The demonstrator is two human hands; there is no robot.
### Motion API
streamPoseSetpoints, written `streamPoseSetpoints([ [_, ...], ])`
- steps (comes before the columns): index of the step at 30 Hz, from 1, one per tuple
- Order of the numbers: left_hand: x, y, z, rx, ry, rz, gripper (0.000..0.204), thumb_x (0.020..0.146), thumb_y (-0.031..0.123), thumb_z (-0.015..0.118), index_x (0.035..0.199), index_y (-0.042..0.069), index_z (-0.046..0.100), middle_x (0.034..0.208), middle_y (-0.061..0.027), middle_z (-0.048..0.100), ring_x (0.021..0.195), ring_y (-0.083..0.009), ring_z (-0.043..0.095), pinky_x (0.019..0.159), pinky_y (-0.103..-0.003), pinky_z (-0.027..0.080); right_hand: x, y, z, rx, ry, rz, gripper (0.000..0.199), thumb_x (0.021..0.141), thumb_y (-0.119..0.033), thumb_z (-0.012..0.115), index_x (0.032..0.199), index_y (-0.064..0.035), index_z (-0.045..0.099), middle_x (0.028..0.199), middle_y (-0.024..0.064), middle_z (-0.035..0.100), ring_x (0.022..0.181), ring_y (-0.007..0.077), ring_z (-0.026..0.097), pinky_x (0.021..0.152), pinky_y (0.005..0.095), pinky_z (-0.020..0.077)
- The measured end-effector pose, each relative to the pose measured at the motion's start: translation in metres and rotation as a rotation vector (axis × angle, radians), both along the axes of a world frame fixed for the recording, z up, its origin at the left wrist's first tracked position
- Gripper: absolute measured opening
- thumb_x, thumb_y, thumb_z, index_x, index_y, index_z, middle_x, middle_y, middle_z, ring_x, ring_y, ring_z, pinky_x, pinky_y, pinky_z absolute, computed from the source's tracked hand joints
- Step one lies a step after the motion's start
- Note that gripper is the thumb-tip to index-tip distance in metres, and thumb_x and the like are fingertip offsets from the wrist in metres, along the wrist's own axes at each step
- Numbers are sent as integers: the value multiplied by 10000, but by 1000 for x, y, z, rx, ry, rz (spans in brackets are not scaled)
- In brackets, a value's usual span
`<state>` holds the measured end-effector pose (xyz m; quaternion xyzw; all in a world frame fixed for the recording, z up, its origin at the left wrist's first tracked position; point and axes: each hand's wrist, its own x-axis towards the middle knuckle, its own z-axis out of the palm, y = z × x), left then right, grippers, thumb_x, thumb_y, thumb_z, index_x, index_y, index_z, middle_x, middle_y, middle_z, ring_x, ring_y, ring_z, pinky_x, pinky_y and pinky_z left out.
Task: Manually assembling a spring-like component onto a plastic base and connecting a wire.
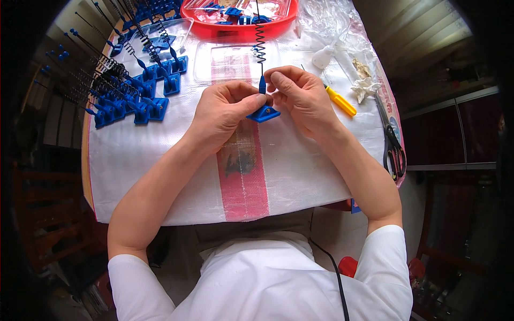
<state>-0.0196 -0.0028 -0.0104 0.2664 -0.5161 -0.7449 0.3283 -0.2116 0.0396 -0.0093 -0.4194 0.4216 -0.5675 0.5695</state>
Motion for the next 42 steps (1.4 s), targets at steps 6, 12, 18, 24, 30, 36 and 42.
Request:
streamPoseSetpoints([
  [6,-1,0,0,-55,-50,-6,196,912,106,694,1027,-50,673,959,-120,716,853,-134,692,793,-259,576,-1,-1,0,-116,67,26,214,958,-199,657,1067,-16,671,897,36,670,754,93,584,699,250,480],
  [12,0,0,-3,-85,-50,-41,156,929,92,668,1040,-17,678,977,-115,722,883,-135,698,823,-259,572,3,2,3,-109,97,39,201,946,-196,673,1051,-24,678,859,25,667,754,78,579,700,243,477],
  [18,-1,0,-2,-95,-30,-44,204,930,105,672,1089,-22,677,971,-110,720,874,-127,695,811,-255,571,1,1,1,-104,107,30,180,943,-165,671,1046,-18,679,868,25,668,752,78,580,698,240,478],
  [24,0,1,1,-65,-71,-38,206,930,132,679,1070,-19,681,953,-97,724,839,-112,687,774,-241,568,3,2,3,-96,196,4,172,931,-148,679,1040,-14,681,861,27,670,757,77,586,691,239,481],
  [30,0,1,-3,-82,-67,-14,184,936,135,671,1050,-9,681,936,-86,725,822,-100,682,762,-240,566,4,2,4,-122,240,-9,169,928,-148,681,1033,-16,681,861,31,675,750,74,589,689,235,483],
  [36,-1,1,-2,-74,-54,7,210,932,125,660,1046,-51,669,934,-110,715,822,-120,680,756,-248,569,4,2,4,-113,210,7,163,931,-149,677,1031,-20,679,870,31,675,757,71,589,687,232,480],
  [42,-1,2,-3,-68,-62,11,189,946,130,650,1050,-26,676,932,-93,718,810,-102,672,740,-239,564,8,3,5,-147,218,-13,174,940,-145,656,1021,8,669,899,36,685,791,74,595,694,233,486],
])
